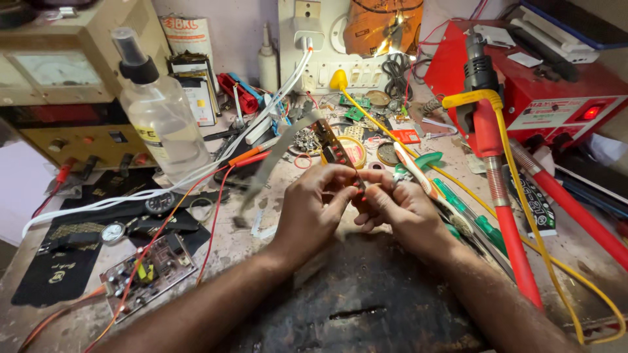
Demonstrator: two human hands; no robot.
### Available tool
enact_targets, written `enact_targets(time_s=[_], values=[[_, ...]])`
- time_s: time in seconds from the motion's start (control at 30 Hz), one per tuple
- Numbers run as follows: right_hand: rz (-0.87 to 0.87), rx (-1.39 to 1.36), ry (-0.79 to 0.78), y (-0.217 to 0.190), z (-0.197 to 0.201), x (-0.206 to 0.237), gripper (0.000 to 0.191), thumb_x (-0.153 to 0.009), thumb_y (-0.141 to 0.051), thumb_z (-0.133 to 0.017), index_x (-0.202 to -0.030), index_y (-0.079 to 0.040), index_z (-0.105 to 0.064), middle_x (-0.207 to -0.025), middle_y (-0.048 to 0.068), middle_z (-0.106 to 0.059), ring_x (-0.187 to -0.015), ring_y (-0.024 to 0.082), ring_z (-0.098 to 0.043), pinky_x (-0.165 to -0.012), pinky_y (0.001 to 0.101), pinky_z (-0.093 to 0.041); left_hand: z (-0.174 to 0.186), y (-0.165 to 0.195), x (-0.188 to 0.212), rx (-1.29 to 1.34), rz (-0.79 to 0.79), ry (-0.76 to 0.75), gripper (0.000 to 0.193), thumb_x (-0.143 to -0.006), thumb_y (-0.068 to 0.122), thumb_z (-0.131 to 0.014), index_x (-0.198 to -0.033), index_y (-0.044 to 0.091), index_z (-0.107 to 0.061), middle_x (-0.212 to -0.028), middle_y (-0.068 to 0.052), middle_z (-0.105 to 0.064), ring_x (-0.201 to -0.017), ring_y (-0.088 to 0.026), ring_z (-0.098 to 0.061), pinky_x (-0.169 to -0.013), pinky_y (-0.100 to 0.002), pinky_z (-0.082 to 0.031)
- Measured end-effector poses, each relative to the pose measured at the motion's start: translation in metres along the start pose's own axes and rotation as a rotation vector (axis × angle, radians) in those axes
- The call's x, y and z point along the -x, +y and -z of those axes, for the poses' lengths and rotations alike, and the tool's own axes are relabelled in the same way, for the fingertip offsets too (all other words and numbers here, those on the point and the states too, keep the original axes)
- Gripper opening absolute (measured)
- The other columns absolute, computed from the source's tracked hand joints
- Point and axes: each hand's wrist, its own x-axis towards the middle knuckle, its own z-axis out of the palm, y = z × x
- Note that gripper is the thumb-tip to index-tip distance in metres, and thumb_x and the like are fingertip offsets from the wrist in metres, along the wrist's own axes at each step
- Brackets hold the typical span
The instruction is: The person tests a green circuit board with multimeter probes, touching the probe tips to points along the board while holding it steady on the workbench. They then lift the board, turn it over, and continue probing and checking its components by hand.
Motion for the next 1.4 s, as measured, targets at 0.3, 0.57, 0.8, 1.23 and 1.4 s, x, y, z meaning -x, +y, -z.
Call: enact_targets(time_s=[0.3, 0.57, 0.8, 1.23, 1.4], values=[[0.1, 0.25, 0.054, -0.019, -0.015, 0.018, 0.057, -0.084, -0.006, -0.078, -0.138, -0.001, -0.059, -0.104, 0.004, -0.07, -0.086, 0.007, -0.067, -0.074, 0.0224, -0.056, -0.009, -0.018, 0.021, 0.62, 0.452, -0.113, 0.022, -0.101, 0.012, -0.058, -0.117, 0.001, -0.068, -0.103, -0.007, -0.075, -0.094, -0.013, -0.072, -0.086, -0.029, -0.061], [0.147, 0.235, 0.084, -0.025, -0.018, 0.025, 0.058, -0.076, -0.006, -0.087, -0.129, 0.002, -0.064, -0.098, 0.003, -0.069, -0.084, 0.006, -0.065, -0.075, 0.0206, -0.057, -0.01, -0.021, 0.025, 0.729, 0.479, -0.172, 0.024, -0.105, 0.013, -0.053, -0.121, -0.001, -0.064, -0.109, -0.009, -0.072, -0.097, -0.014, -0.07, -0.087, -0.032, -0.059], [0.037, 0.263, 0.025, -0.026, -0.021, 0.024, 0.066, -0.071, -0.005, -0.09, -0.128, -0.003, -0.058, -0.086, -0.001, -0.067, -0.073, 0.005, -0.064, -0.066, 0.0195, -0.056, 0.0, -0.01, 0.02, 0.715, 0.405, -0.067, 0.029, -0.104, 0.013, -0.048, -0.131, 0.007, -0.055, -0.116, -0.009, -0.068, -0.106, -0.014, -0.068, -0.086, -0.031, -0.059], [-0.008, 0.296, -0.053, -0.022, -0.026, 0.027, 0.079, -0.07, -0.009, -0.091, -0.135, -0.014, -0.047, -0.084, -0.006, -0.052, -0.071, 0.003, -0.055, -0.061, 0.0187, -0.05, 0.004, -0.022, 0.01, 0.689, 0.366, -0.034, 0.026, -0.102, 0.007, -0.057, -0.127, 0.002, -0.056, -0.108, -0.011, -0.07, -0.096, -0.016, -0.071, -0.085, -0.033, -0.062], [0.018, 0.321, -0.069, -0.02, -0.023, 0.029, 0.077, -0.072, -0.01, -0.09, -0.134, -0.014, -0.046, -0.081, -0.006, -0.053, -0.071, 0.003, -0.056, -0.063, 0.019, -0.05, 0.006, -0.028, 0.008, 0.765, 0.42, -0.138, 0.028, -0.101, 0.006, -0.056, -0.128, 0.006, -0.052, -0.11, -0.008, -0.067, -0.099, -0.015, -0.068, -0.089, -0.034, -0.061]])
